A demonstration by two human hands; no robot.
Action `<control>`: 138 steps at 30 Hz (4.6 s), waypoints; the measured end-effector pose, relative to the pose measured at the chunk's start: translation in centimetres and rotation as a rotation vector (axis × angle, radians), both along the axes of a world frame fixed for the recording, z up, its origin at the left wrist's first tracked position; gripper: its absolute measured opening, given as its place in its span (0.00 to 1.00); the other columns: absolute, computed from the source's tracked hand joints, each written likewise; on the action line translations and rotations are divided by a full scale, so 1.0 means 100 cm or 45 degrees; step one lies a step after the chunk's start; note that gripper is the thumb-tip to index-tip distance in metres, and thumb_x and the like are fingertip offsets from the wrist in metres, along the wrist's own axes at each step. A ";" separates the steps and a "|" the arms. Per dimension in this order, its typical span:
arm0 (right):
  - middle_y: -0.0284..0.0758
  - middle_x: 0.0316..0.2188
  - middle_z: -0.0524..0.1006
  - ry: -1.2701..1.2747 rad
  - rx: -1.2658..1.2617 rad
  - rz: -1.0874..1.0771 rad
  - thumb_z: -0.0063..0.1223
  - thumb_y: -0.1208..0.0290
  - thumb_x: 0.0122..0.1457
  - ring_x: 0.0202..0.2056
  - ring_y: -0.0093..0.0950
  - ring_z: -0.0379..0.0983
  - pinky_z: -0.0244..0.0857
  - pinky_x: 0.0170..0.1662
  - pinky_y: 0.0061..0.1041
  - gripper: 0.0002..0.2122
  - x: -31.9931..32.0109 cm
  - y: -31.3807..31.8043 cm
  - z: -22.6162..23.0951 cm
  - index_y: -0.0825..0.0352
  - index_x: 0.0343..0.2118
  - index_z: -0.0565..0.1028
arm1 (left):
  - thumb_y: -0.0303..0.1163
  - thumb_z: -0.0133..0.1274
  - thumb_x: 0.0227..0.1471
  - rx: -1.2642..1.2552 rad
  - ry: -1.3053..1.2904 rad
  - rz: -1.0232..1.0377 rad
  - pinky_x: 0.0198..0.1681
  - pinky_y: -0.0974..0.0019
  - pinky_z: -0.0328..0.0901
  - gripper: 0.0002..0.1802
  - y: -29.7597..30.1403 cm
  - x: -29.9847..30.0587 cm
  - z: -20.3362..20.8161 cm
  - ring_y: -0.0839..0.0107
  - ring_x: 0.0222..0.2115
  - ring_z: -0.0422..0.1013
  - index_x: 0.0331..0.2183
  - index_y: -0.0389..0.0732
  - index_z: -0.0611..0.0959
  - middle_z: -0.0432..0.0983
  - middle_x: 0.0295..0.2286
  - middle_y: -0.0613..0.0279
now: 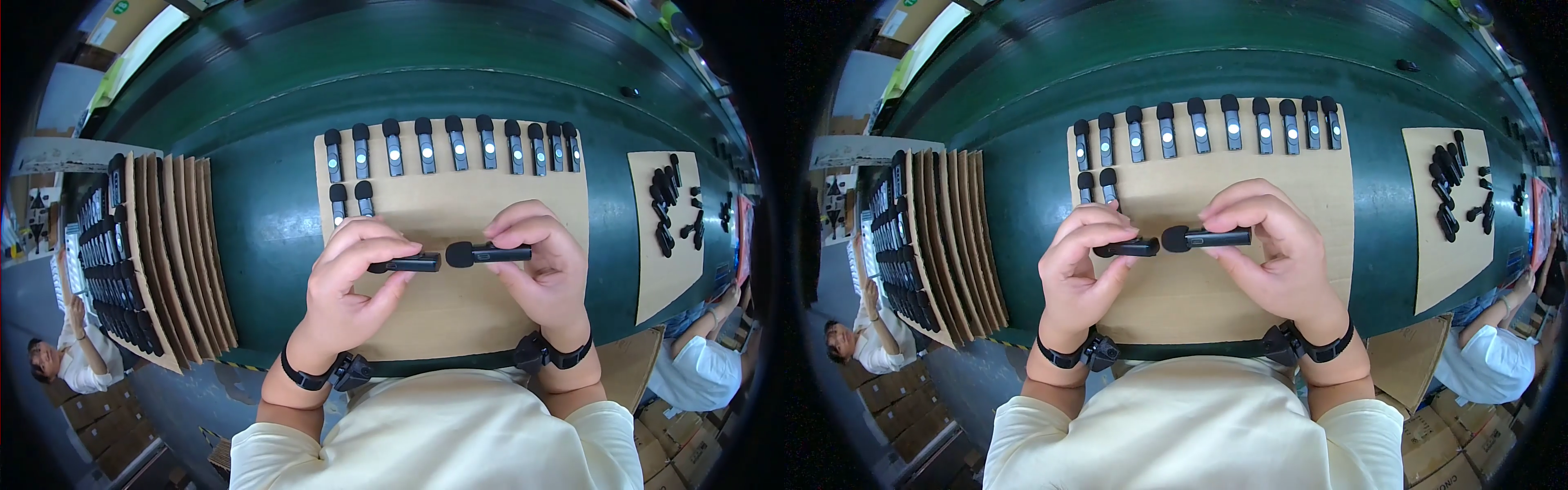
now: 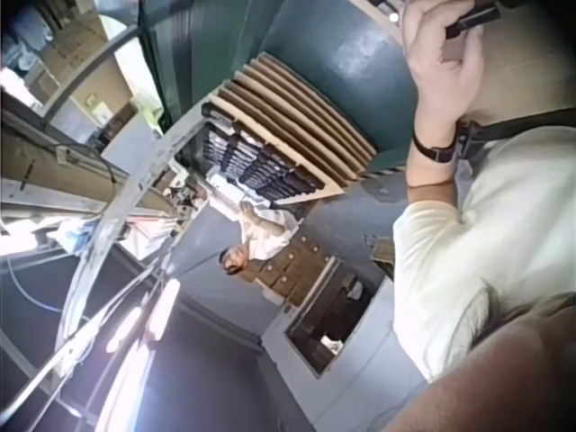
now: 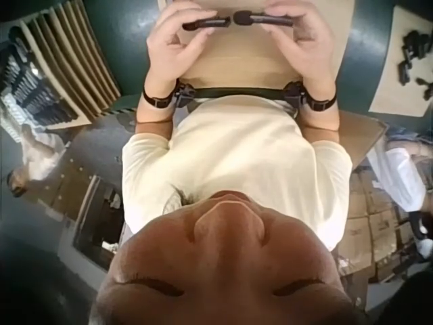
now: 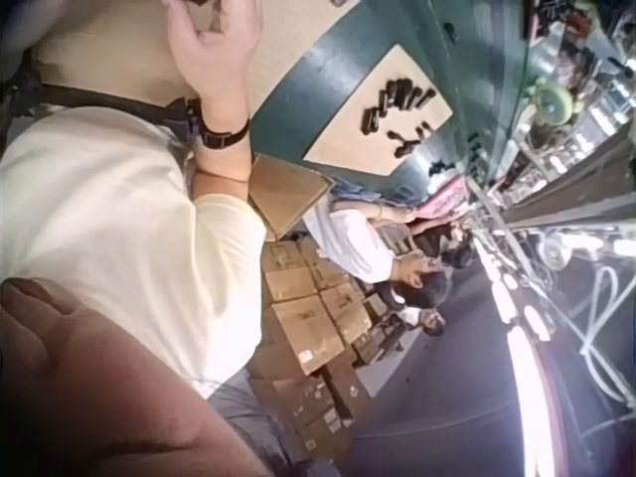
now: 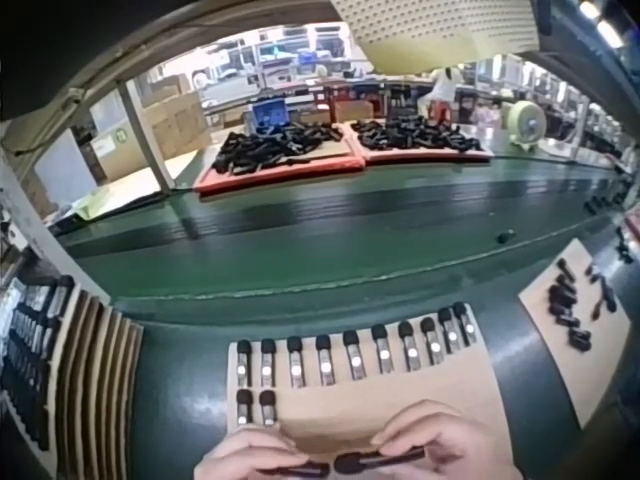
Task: The person picks up a microphone and a receiver from the conveyor belt, aligns them by hand, and presses them together. They repeat this process, placing each assembled unit onto a cardboard sheet in rows.
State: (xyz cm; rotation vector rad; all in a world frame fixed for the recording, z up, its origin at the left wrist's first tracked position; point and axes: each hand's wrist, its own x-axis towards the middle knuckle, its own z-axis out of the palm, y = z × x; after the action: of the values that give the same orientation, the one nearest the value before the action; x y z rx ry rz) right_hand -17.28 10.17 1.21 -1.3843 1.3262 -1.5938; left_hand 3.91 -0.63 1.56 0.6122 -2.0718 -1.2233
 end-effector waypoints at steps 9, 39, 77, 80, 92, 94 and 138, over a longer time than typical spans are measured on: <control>0.39 0.36 0.74 0.602 -0.009 0.095 0.57 0.91 0.44 0.36 0.31 0.73 0.69 0.38 0.23 0.16 0.013 -0.004 0.004 0.70 0.38 0.75 | 0.13 0.59 0.37 0.101 0.107 -0.117 0.44 0.63 0.70 0.18 0.003 -0.009 -0.011 0.62 0.39 0.74 0.35 0.36 0.81 0.77 0.35 0.58; 0.38 0.38 0.75 0.994 -0.027 -0.030 0.61 0.84 0.42 0.38 0.38 0.73 0.69 0.40 0.33 0.16 0.024 -0.029 -0.022 0.66 0.37 0.76 | 0.25 0.55 0.39 -0.804 -0.388 0.060 0.43 0.59 0.68 0.10 -0.006 -0.006 -0.018 0.60 0.40 0.73 0.30 0.37 0.80 0.76 0.37 0.57; 0.40 0.45 0.73 1.005 0.209 -0.197 0.60 0.80 0.50 0.45 0.37 0.72 0.67 0.48 0.29 0.12 -0.073 -0.028 0.023 0.66 0.39 0.76 | 0.23 0.63 0.39 -0.661 -0.245 -0.102 0.42 0.58 0.67 0.12 0.004 -0.015 -0.016 0.57 0.40 0.72 0.31 0.39 0.81 0.75 0.37 0.57; 0.40 0.44 0.73 1.279 0.142 -0.348 0.58 0.78 0.54 0.47 0.39 0.71 0.65 0.51 0.32 0.11 -0.146 -0.053 0.012 0.66 0.41 0.76 | 0.24 0.63 0.40 -0.646 -0.230 -0.145 0.42 0.58 0.67 0.11 0.005 -0.019 -0.017 0.58 0.40 0.72 0.31 0.40 0.81 0.75 0.37 0.58; 0.39 0.40 0.76 1.623 0.621 -0.331 0.59 0.73 0.55 0.44 0.38 0.72 0.66 0.50 0.32 0.16 -0.259 -0.134 -0.013 0.65 0.47 0.75 | 0.21 0.63 0.38 -0.664 -0.132 -0.078 0.38 0.60 0.69 0.10 0.003 -0.020 -0.019 0.59 0.34 0.74 0.28 0.39 0.82 0.78 0.34 0.60; 0.38 0.38 0.76 1.625 0.650 -0.308 0.60 0.73 0.55 0.42 0.35 0.73 0.67 0.48 0.30 0.15 -0.256 -0.132 -0.008 0.66 0.46 0.75 | 0.21 0.63 0.38 -0.685 -0.097 -0.058 0.38 0.60 0.69 0.10 0.003 -0.019 -0.017 0.59 0.34 0.74 0.28 0.39 0.81 0.78 0.34 0.59; 0.36 0.32 0.78 0.534 -0.243 -0.021 0.66 0.82 0.43 0.31 0.32 0.72 0.63 0.35 0.29 0.17 0.017 -0.004 -0.011 0.66 0.38 0.75 | 0.20 0.66 0.36 -0.329 0.178 -0.044 0.42 0.55 0.68 0.20 0.010 -0.015 -0.010 0.57 0.31 0.74 0.36 0.35 0.81 0.79 0.30 0.56</control>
State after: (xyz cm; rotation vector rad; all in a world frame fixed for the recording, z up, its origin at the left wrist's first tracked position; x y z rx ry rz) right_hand -15.55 9.76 0.16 -1.9078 1.4482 -1.5243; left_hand 2.44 0.32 0.58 0.3621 -2.0835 -0.9663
